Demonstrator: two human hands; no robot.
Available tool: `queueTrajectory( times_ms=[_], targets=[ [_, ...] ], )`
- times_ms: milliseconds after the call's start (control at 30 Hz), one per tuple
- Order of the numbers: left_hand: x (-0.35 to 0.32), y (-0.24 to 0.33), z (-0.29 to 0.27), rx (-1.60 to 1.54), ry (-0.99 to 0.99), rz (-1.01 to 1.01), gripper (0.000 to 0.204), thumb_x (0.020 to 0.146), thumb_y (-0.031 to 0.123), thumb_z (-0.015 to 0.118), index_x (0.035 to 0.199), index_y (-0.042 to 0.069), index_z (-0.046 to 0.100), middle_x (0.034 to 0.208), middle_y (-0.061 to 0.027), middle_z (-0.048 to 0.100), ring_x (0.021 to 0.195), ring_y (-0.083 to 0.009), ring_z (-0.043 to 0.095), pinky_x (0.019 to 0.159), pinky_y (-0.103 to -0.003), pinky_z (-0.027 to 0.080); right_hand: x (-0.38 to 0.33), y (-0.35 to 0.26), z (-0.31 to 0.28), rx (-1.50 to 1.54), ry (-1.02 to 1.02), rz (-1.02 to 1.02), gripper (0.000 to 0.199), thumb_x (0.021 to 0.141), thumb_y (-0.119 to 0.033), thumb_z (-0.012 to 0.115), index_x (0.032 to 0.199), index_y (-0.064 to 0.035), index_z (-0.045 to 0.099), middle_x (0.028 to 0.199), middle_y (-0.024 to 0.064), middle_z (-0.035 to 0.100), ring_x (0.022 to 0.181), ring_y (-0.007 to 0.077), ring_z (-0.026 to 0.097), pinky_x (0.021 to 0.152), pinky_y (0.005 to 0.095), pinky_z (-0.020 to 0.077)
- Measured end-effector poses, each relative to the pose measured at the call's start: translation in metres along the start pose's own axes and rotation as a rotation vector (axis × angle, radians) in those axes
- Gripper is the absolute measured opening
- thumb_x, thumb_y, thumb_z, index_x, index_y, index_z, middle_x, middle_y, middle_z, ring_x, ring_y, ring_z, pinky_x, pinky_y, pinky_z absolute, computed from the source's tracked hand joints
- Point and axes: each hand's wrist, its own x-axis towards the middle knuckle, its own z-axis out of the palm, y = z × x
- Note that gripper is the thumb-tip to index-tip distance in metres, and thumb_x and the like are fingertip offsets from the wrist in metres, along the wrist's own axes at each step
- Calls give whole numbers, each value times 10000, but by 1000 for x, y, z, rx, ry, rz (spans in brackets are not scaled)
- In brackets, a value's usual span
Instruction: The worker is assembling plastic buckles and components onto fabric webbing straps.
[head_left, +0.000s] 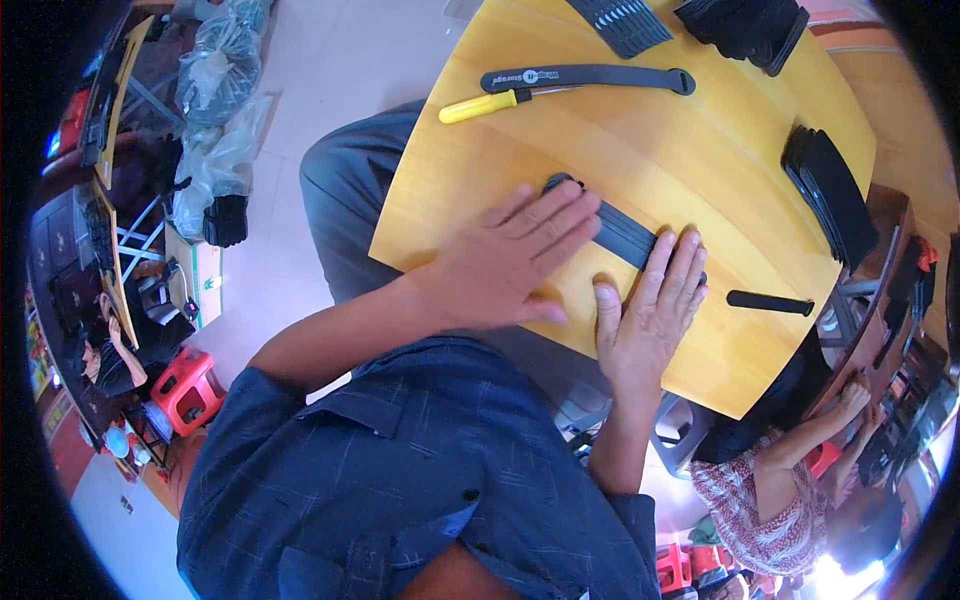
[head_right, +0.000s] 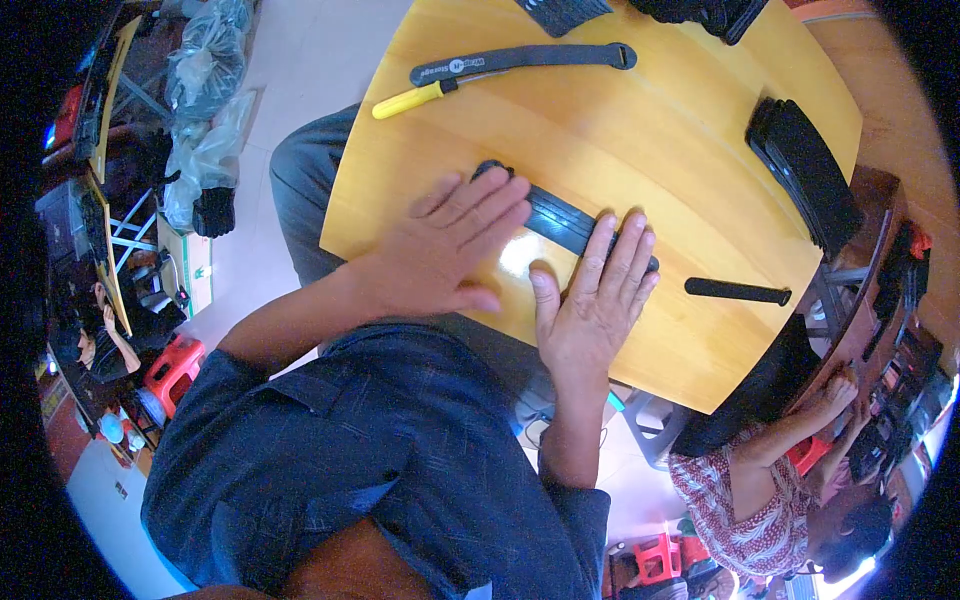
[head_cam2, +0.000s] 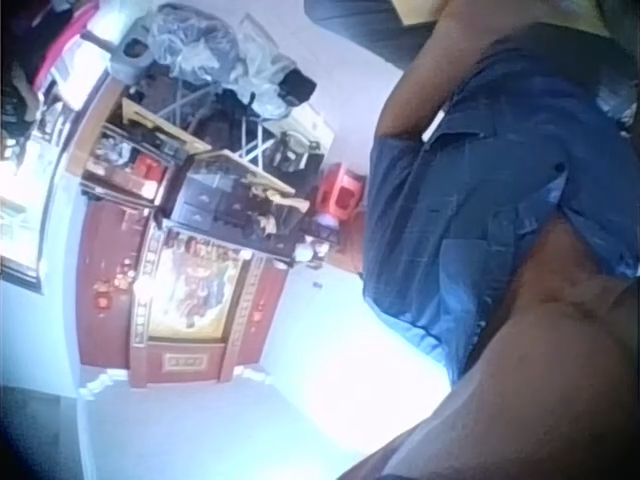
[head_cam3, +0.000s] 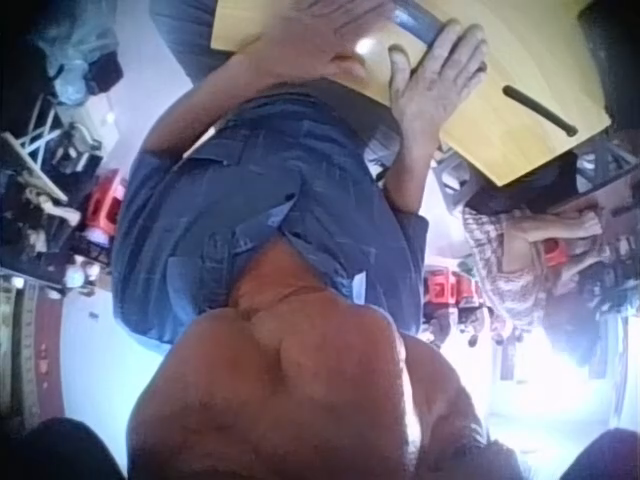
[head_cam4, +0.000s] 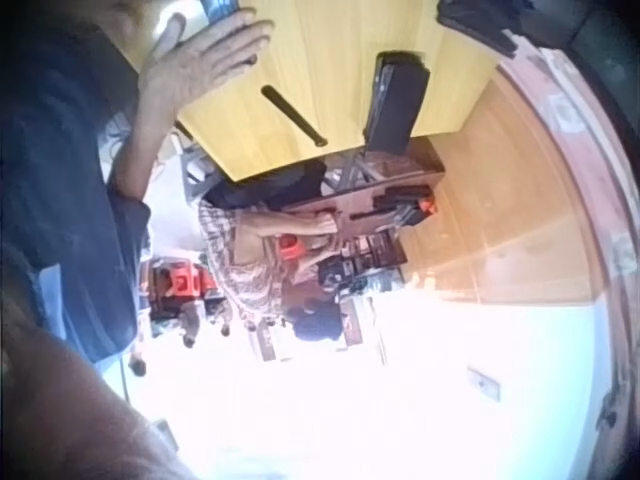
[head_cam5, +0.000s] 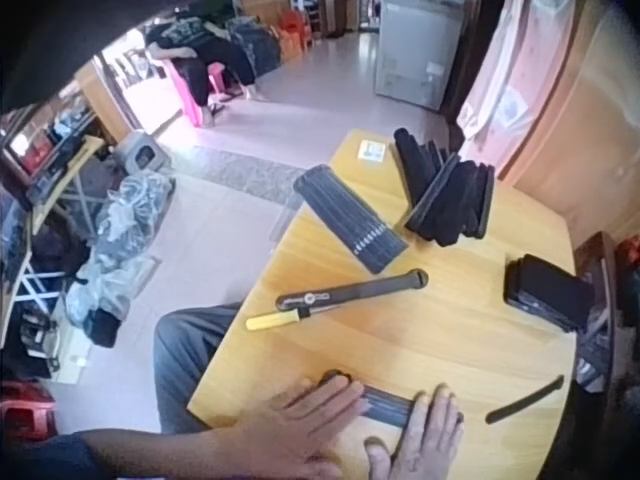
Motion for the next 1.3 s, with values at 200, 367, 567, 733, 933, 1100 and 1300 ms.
queueTrajectory(
  times_ms=[200, 367, 567, 733, 933, 1100, 1300],
  targets=[
    [-12, -12, -10, 75, 5, -58, 985, 843, 619, 631, 1591, 47, 343, 1685, -117, 291, 1578, -318, 208, 1261, -537, 120, -2, 1, 1, -2, 7, -3, 874, 1007, -602, 495, 1640, -59, 235, 1715, 214, 136, 1584, 411, 118, 1240, 609, 124],
    [-22, -18, -14, 137, 41, -115, 961, 864, 591, 642, 1597, 55, 328, 1692, -114, 271, 1576, -331, 203, 1257, -558, 125, -3, 4, 6, 3, 58, -31, 873, 1007, -597, 501, 1636, -52, 240, 1713, 220, 136, 1584, 408, 120, 1239, 609, 131],
    [-15, 12, -16, 87, 136, -61, 930, 880, 562, 652, 1588, 48, 337, 1696, -129, 250, 1577, -338, 196, 1251, -568, 166, -5, 9, 12, 28, 155, -89, 879, 993, -575, 544, 1631, -48, 247, 1703, 229, 165, 1570, 419, 173, 1235, 615, 144],
    [-4, 25, 3, 62, 167, 11, 897, 896, 532, 659, 1575, 35, 348, 1693, -144, 244, 1578, -335, 196, 1245, -569, 196, -23, 18, 0, 11, 237, -118, 914, 973, -587, 563, 1629, -38, 241, 1704, 219, 171, 1577, 399, 166, 1233, 619, 159],
    [-7, 17, 13, 96, 161, -2, 856, 903, 483, 681, 1560, 32, 366, 1672, -151, 282, 1564, -345, 226, 1241, -563, 217, -36, 36, 7, -16, 144, -66, 938, 981, -654, 497, 1618, -10, 252, 1711, 187, 175, 1586, 360, 153, 1235, 630, 153],
    [-5, 13, 18, 112, 193, 42, 844, 911, 486, 675, 1553, 26, 376, 1664, -160, 297, 1561, -350, 230, 1240, -563, 225, -42, 48, 8, -106, 162, 68, 950, 982, -662, 492, 1619, -5, 237, 1706, 199, 183, 1582, 364, 165, 1226, 643, 163],
    [-4, 13, 21, 173, 184, 26, 825, 949, 525, 618, 1552, 14, 383, 1662, -172, 299, 1560, -335, 234, 1246, -549, 218, -43, 25, 12, -80, 245, -57, 936, 974, -652, 512, 1613, -15, 263, 1696, 214, 200, 1580, 362, 172, 1228, 634, 171]
  ],
)
